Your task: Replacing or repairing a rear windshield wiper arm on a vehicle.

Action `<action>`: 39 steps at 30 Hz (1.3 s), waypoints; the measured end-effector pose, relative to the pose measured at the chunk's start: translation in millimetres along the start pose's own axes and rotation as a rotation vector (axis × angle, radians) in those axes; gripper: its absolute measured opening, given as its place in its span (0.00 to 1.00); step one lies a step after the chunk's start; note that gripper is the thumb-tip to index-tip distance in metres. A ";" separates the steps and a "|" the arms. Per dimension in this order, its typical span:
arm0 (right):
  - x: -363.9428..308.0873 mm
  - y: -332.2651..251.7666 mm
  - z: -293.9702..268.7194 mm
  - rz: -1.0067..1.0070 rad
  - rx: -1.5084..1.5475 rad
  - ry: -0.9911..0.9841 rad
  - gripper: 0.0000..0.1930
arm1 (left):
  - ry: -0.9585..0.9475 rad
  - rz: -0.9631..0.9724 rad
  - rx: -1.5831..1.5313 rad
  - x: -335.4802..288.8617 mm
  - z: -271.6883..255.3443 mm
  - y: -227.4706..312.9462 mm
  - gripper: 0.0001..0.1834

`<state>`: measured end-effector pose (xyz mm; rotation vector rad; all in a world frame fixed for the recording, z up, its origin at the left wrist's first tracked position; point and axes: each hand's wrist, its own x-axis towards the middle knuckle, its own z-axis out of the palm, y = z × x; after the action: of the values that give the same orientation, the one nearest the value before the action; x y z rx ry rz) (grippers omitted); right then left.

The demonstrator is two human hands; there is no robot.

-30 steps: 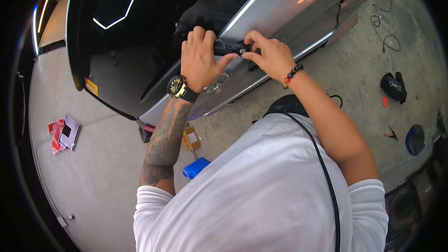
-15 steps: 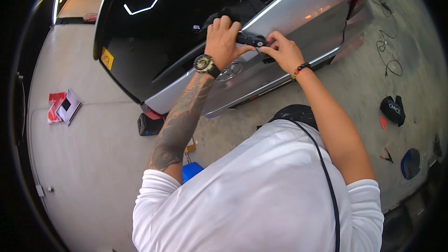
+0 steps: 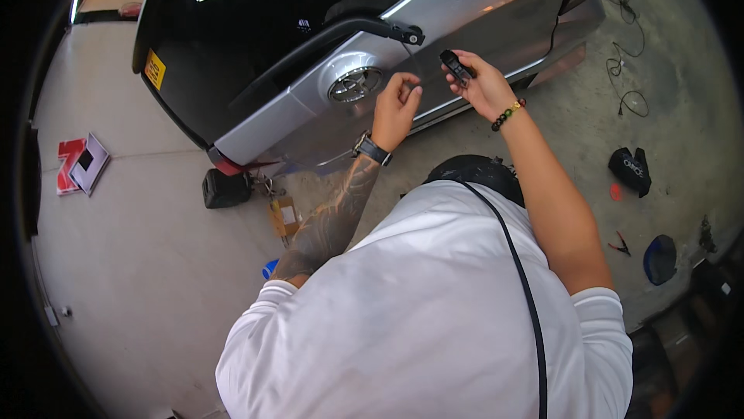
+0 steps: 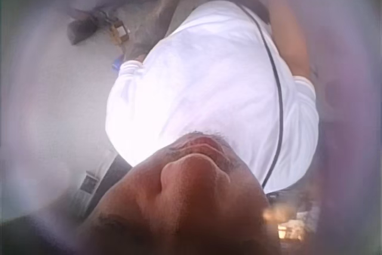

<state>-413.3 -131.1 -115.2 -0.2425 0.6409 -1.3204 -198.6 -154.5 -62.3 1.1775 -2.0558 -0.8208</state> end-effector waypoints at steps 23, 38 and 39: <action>26.4 -18.5 43.5 -0.443 -1.048 0.118 0.16 | 0.234 -0.356 -0.848 51.3 57.9 -12.3 0.20; 21.3 -12.9 54.5 -0.474 -1.085 0.123 0.17 | 0.262 -0.375 -0.912 50.8 62.0 -19.6 0.20; 21.6 -13.3 54.1 -0.474 -1.088 0.124 0.17 | 0.262 -0.374 -0.914 50.5 61.3 -16.9 0.20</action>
<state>-391.4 -165.2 -71.1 -1.2597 1.4345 -1.3110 -257.5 -193.7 -102.2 1.0390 -1.0224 -1.4743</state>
